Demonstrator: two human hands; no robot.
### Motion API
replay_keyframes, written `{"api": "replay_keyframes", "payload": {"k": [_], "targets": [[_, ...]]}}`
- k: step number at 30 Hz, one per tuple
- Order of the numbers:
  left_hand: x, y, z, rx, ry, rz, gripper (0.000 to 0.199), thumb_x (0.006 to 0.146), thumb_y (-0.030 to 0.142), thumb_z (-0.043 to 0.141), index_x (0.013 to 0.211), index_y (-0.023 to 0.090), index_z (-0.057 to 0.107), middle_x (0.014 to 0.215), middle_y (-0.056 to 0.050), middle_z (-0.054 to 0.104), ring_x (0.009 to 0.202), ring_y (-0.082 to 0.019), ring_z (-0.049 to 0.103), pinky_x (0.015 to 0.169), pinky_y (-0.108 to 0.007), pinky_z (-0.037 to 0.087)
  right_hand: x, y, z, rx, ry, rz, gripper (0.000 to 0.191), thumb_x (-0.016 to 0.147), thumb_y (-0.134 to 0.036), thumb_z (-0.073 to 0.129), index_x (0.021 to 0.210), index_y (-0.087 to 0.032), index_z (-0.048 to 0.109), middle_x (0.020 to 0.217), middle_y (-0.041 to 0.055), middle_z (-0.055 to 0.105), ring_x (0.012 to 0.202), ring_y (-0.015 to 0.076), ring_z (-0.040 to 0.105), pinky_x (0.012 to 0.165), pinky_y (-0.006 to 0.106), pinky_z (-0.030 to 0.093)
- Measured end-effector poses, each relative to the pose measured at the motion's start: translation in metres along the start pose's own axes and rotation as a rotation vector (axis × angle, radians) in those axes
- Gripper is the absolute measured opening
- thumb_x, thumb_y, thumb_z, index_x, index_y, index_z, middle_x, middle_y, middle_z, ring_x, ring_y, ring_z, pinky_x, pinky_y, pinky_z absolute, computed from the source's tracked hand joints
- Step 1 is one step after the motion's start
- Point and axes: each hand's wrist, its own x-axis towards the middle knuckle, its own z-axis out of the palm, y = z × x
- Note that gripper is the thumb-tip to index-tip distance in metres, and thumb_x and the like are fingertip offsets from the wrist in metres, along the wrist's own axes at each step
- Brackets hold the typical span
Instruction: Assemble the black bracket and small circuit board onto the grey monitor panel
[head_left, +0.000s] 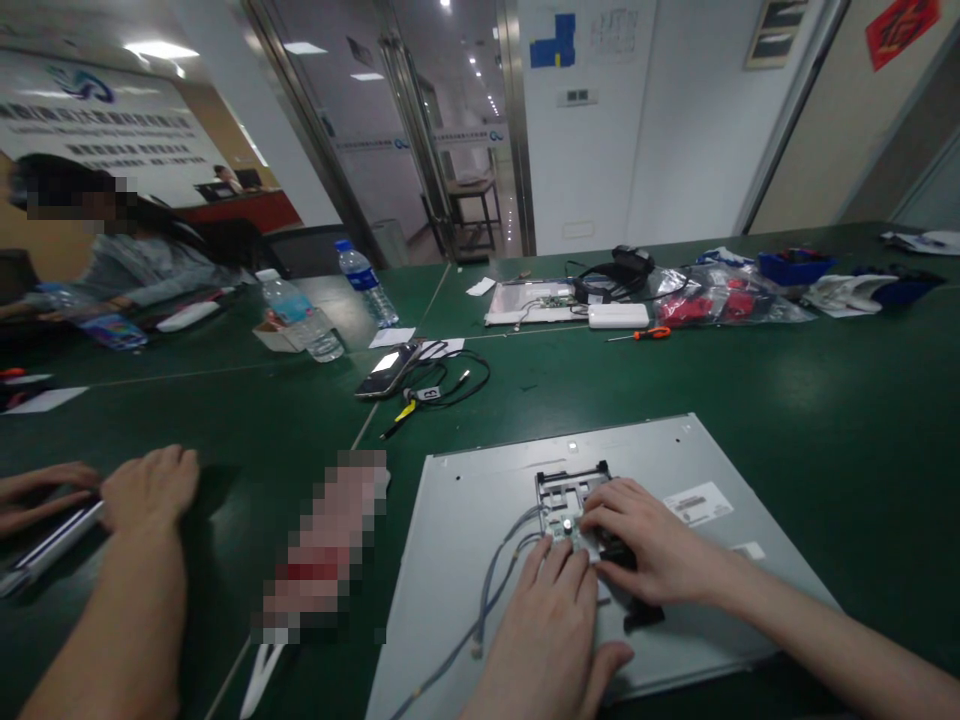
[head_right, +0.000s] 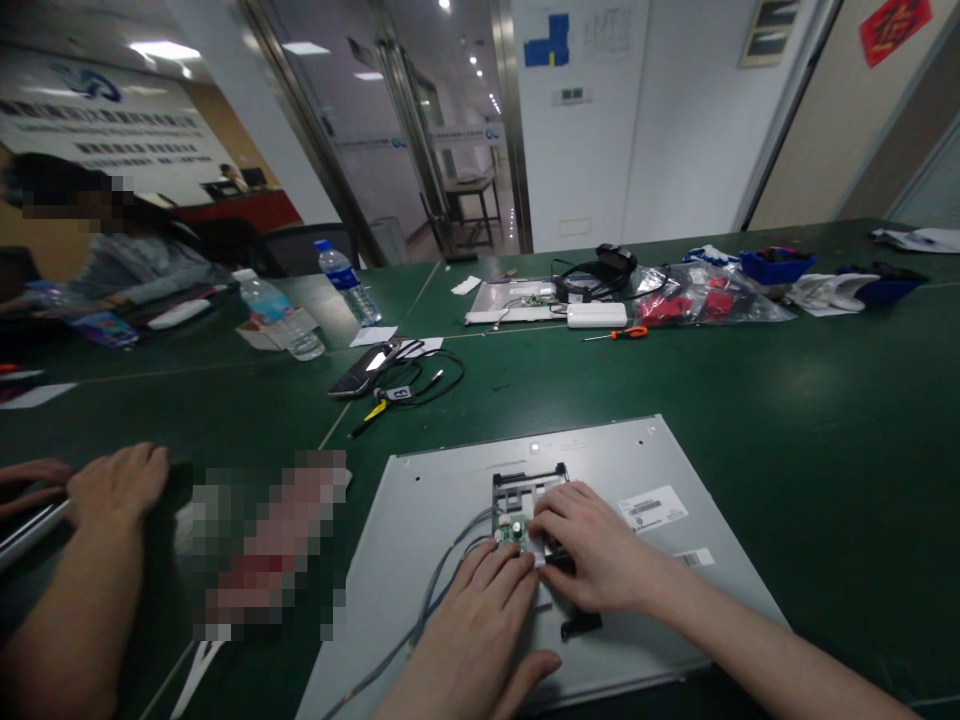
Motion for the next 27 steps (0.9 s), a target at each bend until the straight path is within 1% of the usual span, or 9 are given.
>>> {"api": "replay_keyframes", "payload": {"k": [5, 10, 15, 20, 23, 27], "targets": [[0.0004, -0.0023, 0.0030, -0.007, 0.032, 0.010, 0.047, 0.092, 0.046, 0.063, 0.126, 0.014, 0.063, 0.132, -0.013, 0.063, 0.130, -0.034, 0.053, 0.120, -0.057, 0.031, -0.0006, 0.0013, 0.0019, -0.005, 0.001, -0.009, 0.033, 0.079, -0.016, 0.068, 0.111, -0.019, 0.060, 0.113, 0.0098, 0.062, 0.107, 0.0271, 0.054, 0.096, 0.046, 0.045], [0.0007, -0.0036, 0.0057, 0.003, 0.043, 0.020, 0.048, 0.091, 0.047, 0.064, 0.124, 0.012, 0.063, 0.130, -0.013, 0.063, 0.128, -0.034, 0.054, 0.120, -0.056, 0.032, -0.0011, 0.0018, 0.0031, -0.001, 0.003, 0.003, 0.032, 0.080, -0.016, 0.068, 0.111, -0.019, 0.060, 0.113, 0.0099, 0.061, 0.106, 0.0276, 0.054, 0.095, 0.047, 0.045], [0.0000, -0.0017, 0.0057, 0.009, 0.045, 0.015, 0.048, 0.091, 0.045, 0.066, 0.125, 0.011, 0.063, 0.130, -0.014, 0.063, 0.129, -0.035, 0.054, 0.119, -0.058, 0.032, -0.0005, 0.0012, 0.0021, -0.004, -0.001, -0.003, 0.032, 0.080, -0.015, 0.068, 0.110, -0.019, 0.060, 0.113, 0.0102, 0.061, 0.107, 0.0278, 0.054, 0.096, 0.047, 0.045], [-0.0005, -0.0030, 0.0071, -0.002, 0.078, 0.022, 0.048, 0.090, 0.046, 0.067, 0.125, 0.013, 0.063, 0.131, -0.013, 0.063, 0.128, -0.035, 0.054, 0.118, -0.057, 0.034, -0.0006, 0.0010, 0.0017, 0.000, -0.003, 0.000, 0.032, 0.079, -0.015, 0.068, 0.110, -0.019, 0.060, 0.113, 0.0095, 0.062, 0.107, 0.0270, 0.054, 0.096, 0.047, 0.045], [-0.0007, -0.0032, 0.0064, 0.006, 0.076, 0.023, 0.046, 0.090, 0.046, 0.066, 0.123, 0.013, 0.064, 0.129, -0.012, 0.063, 0.126, -0.034, 0.055, 0.118, -0.057, 0.035, -0.0010, 0.0017, 0.0020, -0.003, -0.001, 0.000, 0.032, 0.079, -0.016, 0.069, 0.110, -0.019, 0.060, 0.114, 0.0097, 0.062, 0.108, 0.0272, 0.054, 0.096, 0.046, 0.045], [-0.0004, -0.0019, 0.0043, 0.034, 0.071, 0.021, 0.048, 0.092, 0.046, 0.065, 0.127, 0.012, 0.062, 0.131, -0.013, 0.063, 0.127, -0.035, 0.054, 0.117, -0.058, 0.035, -0.0012, 0.0024, 0.0021, 0.000, 0.009, -0.024, 0.033, 0.079, -0.015, 0.068, 0.111, -0.019, 0.060, 0.115, 0.0104, 0.062, 0.108, 0.0271, 0.055, 0.097, 0.046, 0.045]]}}
